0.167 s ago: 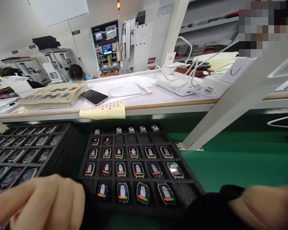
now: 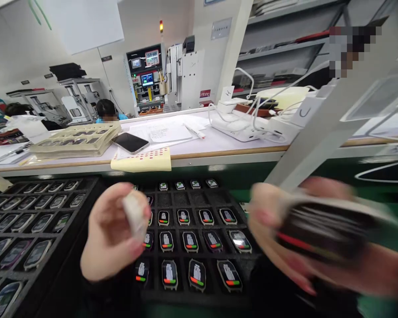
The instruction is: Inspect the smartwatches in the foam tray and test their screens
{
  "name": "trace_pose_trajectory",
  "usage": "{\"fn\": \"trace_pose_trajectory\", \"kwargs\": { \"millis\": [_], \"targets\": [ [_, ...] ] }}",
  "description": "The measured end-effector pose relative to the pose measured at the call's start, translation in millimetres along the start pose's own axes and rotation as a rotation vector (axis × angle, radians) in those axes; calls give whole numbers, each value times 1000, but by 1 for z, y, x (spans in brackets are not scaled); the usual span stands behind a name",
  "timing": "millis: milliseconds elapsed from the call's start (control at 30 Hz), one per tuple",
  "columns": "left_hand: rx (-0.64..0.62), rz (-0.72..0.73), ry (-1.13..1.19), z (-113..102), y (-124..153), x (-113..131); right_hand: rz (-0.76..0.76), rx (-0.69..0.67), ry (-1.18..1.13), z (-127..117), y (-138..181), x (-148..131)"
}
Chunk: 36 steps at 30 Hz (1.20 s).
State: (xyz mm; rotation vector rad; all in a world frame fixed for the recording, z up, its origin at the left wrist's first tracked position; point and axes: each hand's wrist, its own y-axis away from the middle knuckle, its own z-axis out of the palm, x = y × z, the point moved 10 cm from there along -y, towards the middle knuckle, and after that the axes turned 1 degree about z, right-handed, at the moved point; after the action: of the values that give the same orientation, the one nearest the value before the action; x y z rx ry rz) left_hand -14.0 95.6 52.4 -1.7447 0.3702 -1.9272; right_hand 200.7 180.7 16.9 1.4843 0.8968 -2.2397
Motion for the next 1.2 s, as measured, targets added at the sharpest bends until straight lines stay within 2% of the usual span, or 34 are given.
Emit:
{"fn": "trace_pose_trajectory", "kwargs": {
  "millis": [67,167,267,400,567,1200],
  "targets": [
    [11,-60,-56,11,-18,-18,-11,-52,-78,10,-15,-2],
    [42,-124,-109,16,-36,-41,67,-105,-79,19,-39,12],
    [59,-120,-138,13,-41,-54,94,-95,6,16,-53,26],
    [-16,-140,-148,19,-42,-65,92,-36,82,7,-58,37],
    [-46,-151,-136,25,-44,-67,50,15,84,2,-62,35],
    [19,-180,-184,19,-44,-66,-10,166,118,-12,-61,34]
  ]
}}
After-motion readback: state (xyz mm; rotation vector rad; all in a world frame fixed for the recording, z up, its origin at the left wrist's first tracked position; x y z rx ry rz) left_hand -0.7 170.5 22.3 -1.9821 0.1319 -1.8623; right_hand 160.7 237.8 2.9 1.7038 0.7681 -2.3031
